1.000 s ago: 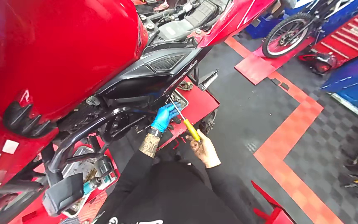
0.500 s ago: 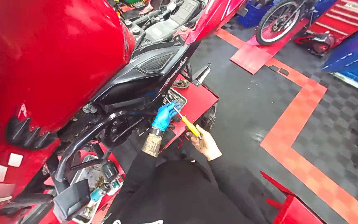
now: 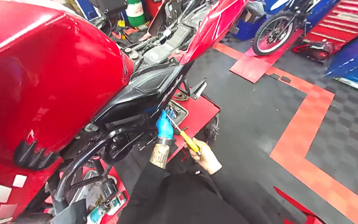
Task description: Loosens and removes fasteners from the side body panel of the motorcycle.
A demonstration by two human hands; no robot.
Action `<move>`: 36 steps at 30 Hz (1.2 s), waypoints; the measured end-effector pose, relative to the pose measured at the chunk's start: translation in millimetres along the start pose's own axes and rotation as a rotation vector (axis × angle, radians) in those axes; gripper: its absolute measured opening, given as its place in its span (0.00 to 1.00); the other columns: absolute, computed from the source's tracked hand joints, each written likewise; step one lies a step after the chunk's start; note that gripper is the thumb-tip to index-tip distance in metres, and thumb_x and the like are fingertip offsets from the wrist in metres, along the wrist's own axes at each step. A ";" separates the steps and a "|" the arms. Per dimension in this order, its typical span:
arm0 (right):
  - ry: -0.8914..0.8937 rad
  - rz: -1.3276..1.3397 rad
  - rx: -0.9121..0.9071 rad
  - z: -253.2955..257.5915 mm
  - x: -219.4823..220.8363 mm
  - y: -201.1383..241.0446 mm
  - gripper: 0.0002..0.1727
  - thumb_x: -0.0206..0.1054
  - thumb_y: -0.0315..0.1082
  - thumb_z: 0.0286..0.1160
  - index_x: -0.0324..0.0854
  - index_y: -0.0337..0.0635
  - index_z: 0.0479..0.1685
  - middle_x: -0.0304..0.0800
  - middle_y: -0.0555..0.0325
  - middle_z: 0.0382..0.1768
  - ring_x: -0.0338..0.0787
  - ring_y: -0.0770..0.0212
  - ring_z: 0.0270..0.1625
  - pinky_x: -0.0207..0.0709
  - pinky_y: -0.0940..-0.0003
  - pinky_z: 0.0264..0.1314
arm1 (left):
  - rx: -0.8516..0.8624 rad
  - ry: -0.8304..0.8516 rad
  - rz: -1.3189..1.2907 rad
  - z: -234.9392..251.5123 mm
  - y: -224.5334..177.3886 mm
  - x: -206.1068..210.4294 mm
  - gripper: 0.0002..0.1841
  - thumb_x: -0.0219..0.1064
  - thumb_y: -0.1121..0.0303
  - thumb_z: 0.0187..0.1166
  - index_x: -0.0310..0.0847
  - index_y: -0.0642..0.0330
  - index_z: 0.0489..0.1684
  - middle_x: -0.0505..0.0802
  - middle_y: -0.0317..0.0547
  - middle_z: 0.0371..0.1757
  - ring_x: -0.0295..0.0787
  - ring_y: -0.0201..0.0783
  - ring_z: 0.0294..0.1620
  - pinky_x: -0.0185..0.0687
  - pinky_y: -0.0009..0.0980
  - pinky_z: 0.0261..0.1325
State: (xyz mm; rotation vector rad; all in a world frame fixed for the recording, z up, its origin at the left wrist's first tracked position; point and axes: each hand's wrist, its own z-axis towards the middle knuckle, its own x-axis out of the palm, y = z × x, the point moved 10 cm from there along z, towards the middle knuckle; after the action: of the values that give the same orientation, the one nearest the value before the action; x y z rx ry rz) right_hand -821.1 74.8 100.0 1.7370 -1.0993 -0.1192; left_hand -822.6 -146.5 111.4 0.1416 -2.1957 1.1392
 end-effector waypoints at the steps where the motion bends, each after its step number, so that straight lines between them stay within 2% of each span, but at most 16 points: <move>1: -0.062 -0.242 -0.197 -3.7 -3.6 20.6 0.19 0.50 0.37 0.94 0.83 0.39 0.65 0.94 0.54 0.42 0.79 0.72 0.19 0.72 0.79 0.17 | -0.011 -0.012 -0.010 -2.5 0.1 1.3 0.24 0.49 0.61 0.96 0.66 0.73 0.80 0.86 0.61 0.70 0.89 0.46 0.65 0.85 0.38 0.69; 3: -0.241 -0.801 -0.666 -22.5 0.0 57.2 0.17 0.69 0.35 0.78 0.88 0.48 0.64 0.94 0.63 0.50 0.91 0.74 0.40 0.88 0.75 0.42 | -0.034 -0.040 -0.023 -7.3 0.1 3.9 0.27 0.50 0.56 0.95 0.64 0.69 0.82 0.85 0.58 0.73 0.87 0.43 0.67 0.83 0.35 0.70; 4: -0.284 -0.963 -0.879 -29.9 5.6 66.3 0.19 0.72 0.36 0.73 0.90 0.51 0.64 0.90 0.56 0.55 0.92 0.65 0.49 0.90 0.66 0.48 | -0.032 -0.050 -0.035 -7.8 0.0 6.8 0.27 0.49 0.55 0.95 0.62 0.67 0.84 0.84 0.57 0.74 0.86 0.41 0.68 0.82 0.33 0.70; 6: -0.294 -1.006 -1.027 -29.9 4.3 69.9 0.20 0.73 0.36 0.68 0.91 0.52 0.61 0.88 0.47 0.57 0.92 0.57 0.51 0.91 0.61 0.47 | -0.006 -0.078 -0.073 -7.4 2.5 9.6 0.26 0.48 0.55 0.96 0.61 0.64 0.84 0.83 0.52 0.71 0.84 0.36 0.66 0.80 0.28 0.68; 8: -0.169 -0.687 -0.674 -4.8 -13.5 60.1 0.25 0.77 0.34 0.66 0.86 0.45 0.67 0.87 0.55 0.59 0.90 0.66 0.52 0.89 0.71 0.50 | 0.037 -0.134 -0.109 -3.6 5.8 10.5 0.20 0.49 0.56 0.95 0.68 0.61 0.74 0.85 0.45 0.58 0.85 0.30 0.54 0.82 0.24 0.59; 9: -0.072 -0.434 -0.388 10.6 -21.7 46.1 0.25 0.75 0.33 0.71 0.81 0.43 0.70 0.90 0.58 0.56 0.92 0.70 0.45 0.90 0.74 0.40 | 0.056 -0.159 -0.116 -2.0 7.1 10.9 0.16 0.49 0.57 0.95 0.72 0.58 0.64 0.85 0.40 0.49 0.85 0.26 0.46 0.83 0.21 0.52; 11: 0.154 0.093 0.200 23.0 -16.7 9.2 0.16 0.53 0.42 0.92 0.78 0.47 0.66 0.93 0.57 0.45 0.85 0.71 0.26 0.75 0.79 0.20 | 0.080 -0.177 -0.111 -2.6 7.3 12.4 0.13 0.47 0.57 0.96 0.73 0.53 0.53 0.84 0.34 0.39 0.84 0.22 0.36 0.83 0.17 0.42; 12: 0.273 0.244 0.397 21.9 -9.3 -0.5 0.23 0.44 0.50 0.92 0.79 0.47 0.63 0.92 0.55 0.41 0.78 0.72 0.18 0.66 0.80 0.14 | 0.081 -0.179 -0.087 -2.8 7.7 13.9 0.14 0.46 0.56 0.96 0.73 0.51 0.48 0.84 0.31 0.34 0.83 0.20 0.31 0.82 0.15 0.36; 14: 0.437 0.251 0.455 25.1 -6.8 6.9 0.30 0.36 0.51 0.93 0.79 0.43 0.66 0.90 0.54 0.36 0.69 0.73 0.12 0.59 0.81 0.10 | 0.092 -0.208 -0.030 -0.6 7.4 18.3 0.16 0.44 0.55 0.96 0.73 0.49 0.40 0.82 0.30 0.26 0.79 0.21 0.21 0.78 0.16 0.24; 16: 0.382 -0.069 0.180 38.4 -21.6 27.4 0.23 0.44 0.42 0.95 0.83 0.39 0.62 0.93 0.57 0.33 0.74 0.73 0.14 0.65 0.80 0.14 | 0.114 -0.245 0.021 -2.6 6.2 13.8 0.18 0.41 0.54 0.95 0.74 0.49 0.40 0.82 0.30 0.25 0.77 0.23 0.18 0.76 0.18 0.20; 18: 0.225 -0.471 -0.187 54.4 -42.1 57.1 0.16 0.63 0.41 0.82 0.90 0.44 0.57 0.95 0.61 0.36 0.89 0.71 0.30 0.85 0.71 0.36 | 0.145 -0.268 0.037 -0.3 7.2 15.1 0.20 0.39 0.53 0.94 0.75 0.49 0.42 0.84 0.31 0.26 0.78 0.25 0.18 0.76 0.21 0.20; 20: 0.169 -0.696 -0.397 59.3 -52.2 70.4 0.21 0.72 0.46 0.73 0.89 0.50 0.63 0.95 0.59 0.48 0.93 0.65 0.46 0.89 0.61 0.53 | 0.156 -0.286 0.045 -0.4 8.2 16.5 0.20 0.37 0.52 0.92 0.74 0.48 0.43 0.84 0.32 0.28 0.78 0.26 0.18 0.76 0.22 0.21; 23: 0.163 -0.856 -0.543 59.6 -60.1 85.0 0.25 0.73 0.46 0.70 0.86 0.57 0.69 0.89 0.54 0.54 0.92 0.59 0.46 0.89 0.56 0.45 | 0.153 -0.293 0.004 -1.8 7.5 21.8 0.20 0.35 0.51 0.92 0.71 0.48 0.42 0.80 0.30 0.24 0.73 0.24 0.15 0.72 0.19 0.18; 26: 0.180 -0.855 -0.661 52.4 -67.0 99.9 0.23 0.73 0.42 0.69 0.87 0.55 0.66 0.88 0.52 0.51 0.91 0.59 0.41 0.88 0.59 0.37 | 0.169 -0.241 -0.037 1.9 2.0 23.3 0.20 0.34 0.52 0.92 0.70 0.47 0.39 0.78 0.29 0.20 0.73 0.23 0.14 0.73 0.17 0.18; 31: 0.097 -0.724 -0.701 24.1 -121.3 127.7 0.23 0.78 0.37 0.62 0.88 0.44 0.60 0.91 0.55 0.50 0.91 0.65 0.48 0.90 0.68 0.50 | 0.250 -0.351 0.007 4.0 11.8 20.4 0.19 0.35 0.52 0.92 0.66 0.45 0.34 0.77 0.30 0.21 0.76 0.25 0.18 0.78 0.21 0.25; 36: 0.047 -0.926 -0.957 -28.1 -128.1 228.7 0.20 0.82 0.40 0.65 0.91 0.45 0.56 0.93 0.57 0.52 0.92 0.67 0.54 0.89 0.71 0.58 | 0.333 -0.423 -0.011 -8.0 14.4 12.8 0.18 0.37 0.57 0.89 0.68 0.50 0.31 0.81 0.34 0.20 0.78 0.32 0.18 0.80 0.29 0.24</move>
State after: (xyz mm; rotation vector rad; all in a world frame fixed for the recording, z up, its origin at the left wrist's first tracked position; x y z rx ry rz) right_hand -1019.2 174.2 242.6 1.1904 -0.0347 -0.9914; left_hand -833.9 -129.0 112.3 0.5827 -2.3323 1.5781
